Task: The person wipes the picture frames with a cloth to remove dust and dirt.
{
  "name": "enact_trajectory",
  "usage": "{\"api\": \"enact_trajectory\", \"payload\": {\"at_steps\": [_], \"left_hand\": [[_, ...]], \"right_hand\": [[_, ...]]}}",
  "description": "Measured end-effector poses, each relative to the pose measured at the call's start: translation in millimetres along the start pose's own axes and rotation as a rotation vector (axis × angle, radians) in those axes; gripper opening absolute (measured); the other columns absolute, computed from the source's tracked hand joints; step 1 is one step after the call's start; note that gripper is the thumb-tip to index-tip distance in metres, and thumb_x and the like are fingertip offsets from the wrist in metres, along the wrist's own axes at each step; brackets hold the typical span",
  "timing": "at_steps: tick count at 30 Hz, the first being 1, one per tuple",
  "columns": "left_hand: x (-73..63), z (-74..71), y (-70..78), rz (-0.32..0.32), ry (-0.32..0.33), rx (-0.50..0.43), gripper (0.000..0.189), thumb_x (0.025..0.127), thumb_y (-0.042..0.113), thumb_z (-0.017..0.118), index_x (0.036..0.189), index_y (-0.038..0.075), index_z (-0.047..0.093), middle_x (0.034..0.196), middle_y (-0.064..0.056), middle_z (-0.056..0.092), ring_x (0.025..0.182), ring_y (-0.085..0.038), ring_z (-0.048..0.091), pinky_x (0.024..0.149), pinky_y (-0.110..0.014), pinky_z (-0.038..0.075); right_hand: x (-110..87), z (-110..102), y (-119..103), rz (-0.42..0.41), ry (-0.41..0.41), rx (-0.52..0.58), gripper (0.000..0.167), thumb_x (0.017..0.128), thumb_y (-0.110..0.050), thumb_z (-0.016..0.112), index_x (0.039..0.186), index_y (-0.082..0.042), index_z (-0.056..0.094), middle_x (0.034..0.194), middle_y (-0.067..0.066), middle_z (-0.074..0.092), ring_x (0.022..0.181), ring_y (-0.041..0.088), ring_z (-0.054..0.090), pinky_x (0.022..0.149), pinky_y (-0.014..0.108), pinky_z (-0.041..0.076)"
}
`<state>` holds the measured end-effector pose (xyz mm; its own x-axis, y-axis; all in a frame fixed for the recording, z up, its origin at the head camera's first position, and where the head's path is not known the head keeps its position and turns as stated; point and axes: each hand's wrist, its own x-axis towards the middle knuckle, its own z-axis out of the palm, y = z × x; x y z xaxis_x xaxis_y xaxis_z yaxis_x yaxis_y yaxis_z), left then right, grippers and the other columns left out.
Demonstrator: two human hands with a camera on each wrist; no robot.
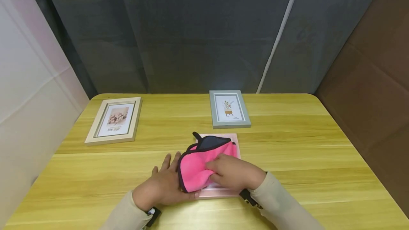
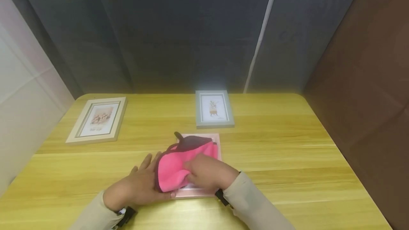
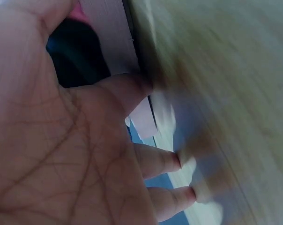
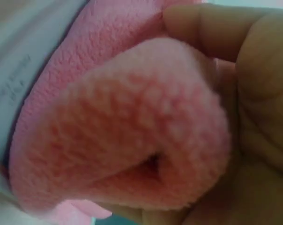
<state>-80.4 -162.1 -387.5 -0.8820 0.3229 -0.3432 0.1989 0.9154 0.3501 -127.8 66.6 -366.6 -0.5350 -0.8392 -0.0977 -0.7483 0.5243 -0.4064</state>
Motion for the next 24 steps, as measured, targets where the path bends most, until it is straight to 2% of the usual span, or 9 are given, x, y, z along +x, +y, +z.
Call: {"api": "enact_trajectory", "payload": {"at_steps": [5,8,11,15,18,22,24], "left_hand": [[0.5,-0.5,0.6,-0.001,0.012,0.037,0.1,0.076,0.074,0.064,0.151,0.011,0.043,0.16,-0.025,0.018,0.144,-0.052,0.013,0.098,-0.079,0.023],[-0.1,-0.6,0.7,0.005,0.01,0.035,0.096,0.078,0.071,0.064,0.152,0.015,0.042,0.16,-0.026,0.017,0.144,-0.052,0.012,0.098,-0.08,0.023],[-0.6,-0.5,0.7,0.005,0.011,0.038,0.096,0.077,0.071,0.064,0.151,0.014,0.043,0.16,-0.026,0.018,0.144,-0.052,0.013,0.098,-0.08,0.023],[-0.8,-0.8,0.8,0.003,0.01,0.019,0.103,0.075,0.074,0.065,0.151,0.009,0.042,0.16,-0.026,0.019,0.144,-0.053,0.014,0.098,-0.079,0.024],[-0.7,-1.6,1.1,0.015,-0.006,0.009,0.104,0.074,0.079,0.062,0.15,0.008,0.045,0.16,-0.026,0.017,0.143,-0.055,0.012,0.097,-0.081,0.023],[-1.0,-2.7,1.7,0.035,-0.029,0.027,0.094,0.077,0.08,0.058,0.147,0.018,0.051,0.161,-0.026,0.013,0.142,-0.057,0.01,0.095,-0.083,0.022],[-1.3,-3.1,1.9,0.032,-0.033,0.035,0.09,0.078,0.079,0.058,0.148,0.023,0.05,0.161,-0.026,0.012,0.143,-0.057,0.009,0.096,-0.082,0.021]], "right_hand": [[-13.1,3,-2,-0.056,-0.038,0.051,0.008,0.098,-0.014,0.055,0.094,-0.018,0.062,0.077,-0.014,0.052,0.092,0.013,0.054,0.089,0.027,0.044],[-15.7,4,-4,-0.08,-0.032,0.057,0.009,0.097,-0.013,0.055,0.092,-0.018,0.061,0.077,-0.014,0.051,0.09,0.012,0.054,0.089,0.026,0.044],[-14.0,4,-6,-0.068,-0.012,0.037,0.012,0.096,-0.013,0.055,0.085,-0.018,0.056,0.073,-0.012,0.048,0.084,0.011,0.053,0.084,0.026,0.044],[-8.1,4,-7,-0.028,0.017,0.005,0.017,0.095,-0.012,0.055,0.08,-0.019,0.05,0.069,-0.011,0.043,0.073,0.011,0.049,0.074,0.026,0.044],[-0.3,1,-3,0.026,0.052,-0.008,0.018,0.096,-0.012,0.056,0.081,-0.018,0.051,0.068,-0.01,0.043,0.073,0.012,0.049,0.075,0.029,0.045],[13.8,-3,6,0.106,0.087,-0.002,0.014,0.097,-0.011,0.057,0.084,-0.016,0.054,0.069,-0.006,0.048,0.077,0.016,0.052,0.078,0.033,0.046],[19.9,-5,10,0.144,0.086,0.01,0.007,0.098,-0.012,0.056,0.092,-0.012,0.058,0.075,-0.003,0.054,0.081,0.018,0.055,0.082,0.034,0.047]]}}
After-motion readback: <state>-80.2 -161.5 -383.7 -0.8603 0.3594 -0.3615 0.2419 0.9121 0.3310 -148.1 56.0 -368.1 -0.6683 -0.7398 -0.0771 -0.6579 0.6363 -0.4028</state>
